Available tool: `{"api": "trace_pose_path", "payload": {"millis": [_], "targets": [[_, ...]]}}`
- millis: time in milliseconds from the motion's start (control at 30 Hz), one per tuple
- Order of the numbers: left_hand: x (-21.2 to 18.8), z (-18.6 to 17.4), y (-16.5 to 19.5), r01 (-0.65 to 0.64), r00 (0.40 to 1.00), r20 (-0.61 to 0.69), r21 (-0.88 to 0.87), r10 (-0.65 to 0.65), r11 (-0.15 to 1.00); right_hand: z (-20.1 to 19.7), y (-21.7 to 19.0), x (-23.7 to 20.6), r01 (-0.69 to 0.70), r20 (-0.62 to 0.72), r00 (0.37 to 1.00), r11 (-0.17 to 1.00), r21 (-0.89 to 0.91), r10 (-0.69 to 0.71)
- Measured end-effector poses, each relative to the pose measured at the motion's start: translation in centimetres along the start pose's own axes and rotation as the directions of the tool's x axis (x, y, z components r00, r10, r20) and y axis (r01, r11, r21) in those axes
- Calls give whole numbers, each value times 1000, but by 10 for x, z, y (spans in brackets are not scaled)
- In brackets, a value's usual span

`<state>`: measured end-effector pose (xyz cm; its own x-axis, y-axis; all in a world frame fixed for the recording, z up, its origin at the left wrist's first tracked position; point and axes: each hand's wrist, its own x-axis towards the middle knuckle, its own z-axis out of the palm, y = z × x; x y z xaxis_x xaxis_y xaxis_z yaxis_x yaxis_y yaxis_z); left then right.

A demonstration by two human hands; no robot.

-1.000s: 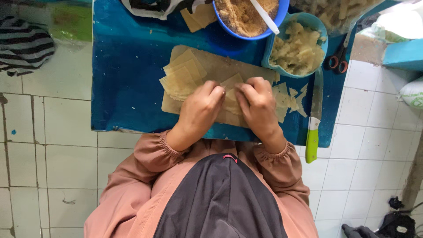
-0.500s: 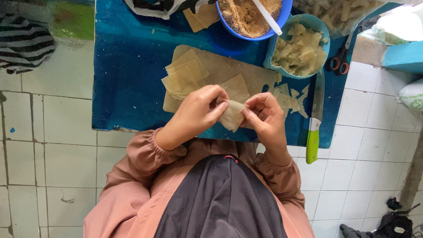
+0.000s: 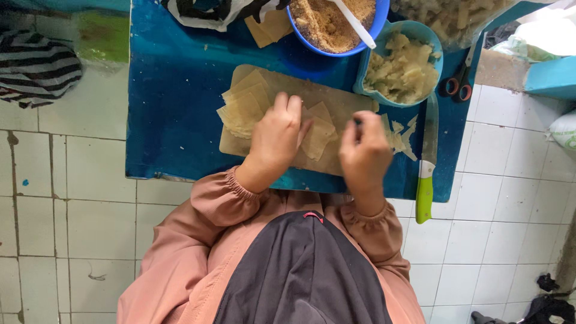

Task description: The person folds thin square pastry wrappers on a cutting board, pressing and shaping each piece by hand and setting folded pieces aside. They occasionally scoop brown filling from a blue bowl with a spoon and place it onto a wrapper before folding it closed.

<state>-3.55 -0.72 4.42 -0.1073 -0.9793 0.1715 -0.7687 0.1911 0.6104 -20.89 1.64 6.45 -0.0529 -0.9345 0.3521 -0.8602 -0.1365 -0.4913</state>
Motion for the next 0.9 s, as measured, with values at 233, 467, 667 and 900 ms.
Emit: {"api": "trace_pose_path", "payload": {"millis": [233,467,667,900], "targets": [[-2,10,10,-72,997,10,249,71,966,-12,36,38,-130,93,988,990,54,125],[-6,20,12,-12,1000,7,359,11,933,4,52,60,-301,315,926,911,283,208],[0,20,1,-9,999,47,254,-3,967,13,59,66,-446,409,877,740,504,250],[-1,20,6,-26,1000,4,130,26,991,14,47,58,-349,246,935,791,503,256]]}}
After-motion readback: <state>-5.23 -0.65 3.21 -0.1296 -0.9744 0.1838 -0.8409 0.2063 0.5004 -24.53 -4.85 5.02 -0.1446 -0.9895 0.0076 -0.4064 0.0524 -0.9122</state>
